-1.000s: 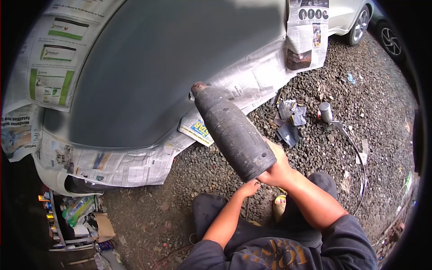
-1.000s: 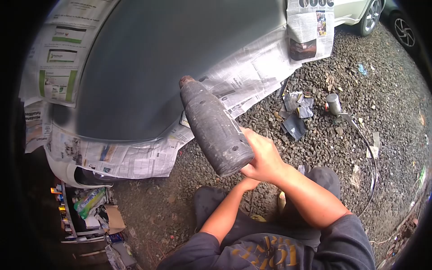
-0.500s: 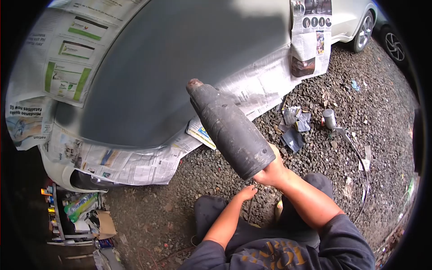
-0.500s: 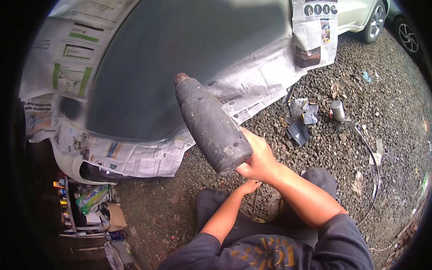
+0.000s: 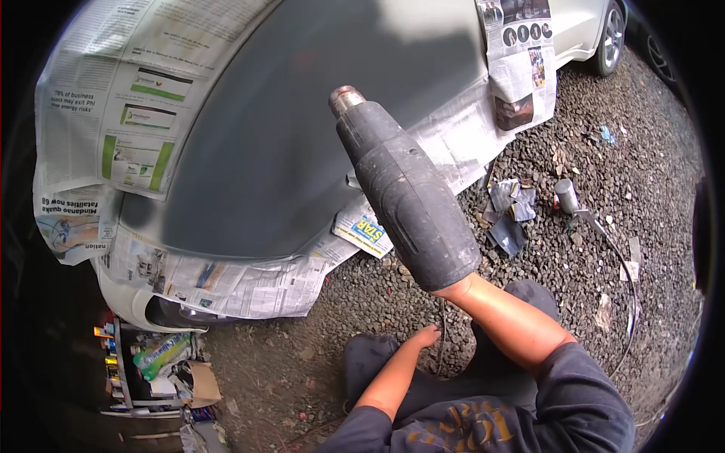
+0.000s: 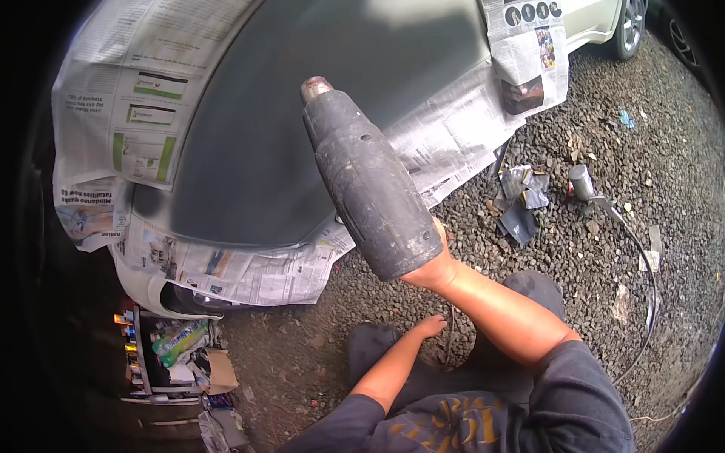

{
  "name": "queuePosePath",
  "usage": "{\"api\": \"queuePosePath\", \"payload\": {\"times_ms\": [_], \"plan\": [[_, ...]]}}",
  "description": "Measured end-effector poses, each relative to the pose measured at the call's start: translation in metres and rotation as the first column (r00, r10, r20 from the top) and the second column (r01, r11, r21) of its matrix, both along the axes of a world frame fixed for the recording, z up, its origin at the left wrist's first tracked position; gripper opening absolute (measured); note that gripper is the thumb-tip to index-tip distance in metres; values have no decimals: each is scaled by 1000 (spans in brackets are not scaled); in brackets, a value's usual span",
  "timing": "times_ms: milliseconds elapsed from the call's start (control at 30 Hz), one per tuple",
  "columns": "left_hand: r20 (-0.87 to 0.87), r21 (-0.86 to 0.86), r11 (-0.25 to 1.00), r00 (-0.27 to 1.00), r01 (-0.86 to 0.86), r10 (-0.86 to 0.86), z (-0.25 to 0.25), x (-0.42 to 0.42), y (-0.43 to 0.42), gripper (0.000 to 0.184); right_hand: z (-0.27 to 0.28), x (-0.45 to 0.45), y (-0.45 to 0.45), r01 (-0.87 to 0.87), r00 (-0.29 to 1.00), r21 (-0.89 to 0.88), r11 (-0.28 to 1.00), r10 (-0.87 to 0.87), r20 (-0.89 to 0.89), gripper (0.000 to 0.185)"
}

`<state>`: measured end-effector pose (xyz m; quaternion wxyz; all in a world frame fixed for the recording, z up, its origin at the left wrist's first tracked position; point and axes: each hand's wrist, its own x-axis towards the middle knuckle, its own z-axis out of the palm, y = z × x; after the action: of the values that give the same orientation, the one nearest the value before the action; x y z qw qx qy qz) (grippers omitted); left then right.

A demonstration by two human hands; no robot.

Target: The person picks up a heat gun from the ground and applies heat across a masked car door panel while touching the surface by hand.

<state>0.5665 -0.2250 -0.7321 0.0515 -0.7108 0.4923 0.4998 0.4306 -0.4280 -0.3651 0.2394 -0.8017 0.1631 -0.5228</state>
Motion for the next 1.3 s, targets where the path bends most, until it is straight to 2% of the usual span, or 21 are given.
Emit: {"api": "queuePosePath", "payload": {"times_ms": [33,100,167,233,533,633,833,933,967,1033,1133,1267,1300], "plan": [[-1,19,1000,1000,18,-18,-1,0,0,49,-6,-1,0,33,989,-75,997,-43,-143,46],[7,23,999,999,32,-33,-1,-2,-3,52,-12,-1,1,-11,988,74,997,22,-150,47],[6,17,999,999,41,-41,-1,-5,-4,54,-10,-3,2,37,990,46,998,-31,-140,47],[-2,4,999,999,46,-46,-5,-5,-4,56,4,-8,2,182,976,-154,971,-197,-93,47],[14,55,993,994,104,-105,-17,-6,-9,60,15,-19,1,151,986,-13,988,-150,67,32],[-7,89,992,996,89,-88,-6,-8,-13,60,11,-19,1,94,988,127,987,-108,106,30],[13,38,997,998,62,-62,0,-12,-11,53,8,-16,0,35,980,111,993,-56,192,28],[6,100,993,998,69,-70,-4,-12,-14,58,13,-14,1,-2,963,159,987,-42,268,29],[2,98,993,998,67,-68,-5,-11,-14,58,14,-12,2,-55,946,223,973,-20,322,28],[-8,96,993,998,65,-65,-8,-11,-14,58,17,-9,5,-167,903,337,927,7,430,28],[16,73,994,997,77,-78,-16,-12,-14,57,26,-11,11,-314,844,534,785,-27,536,27],[38,52,997,997,64,-66,-7,-17,-18,52,28,-16,9,-496,734,602,626,-68,675,31],[27,65,995,997,76,-77,-7,-16,-21,51,32,-18,8,-489,718,603,630,-101,689,27]]}}
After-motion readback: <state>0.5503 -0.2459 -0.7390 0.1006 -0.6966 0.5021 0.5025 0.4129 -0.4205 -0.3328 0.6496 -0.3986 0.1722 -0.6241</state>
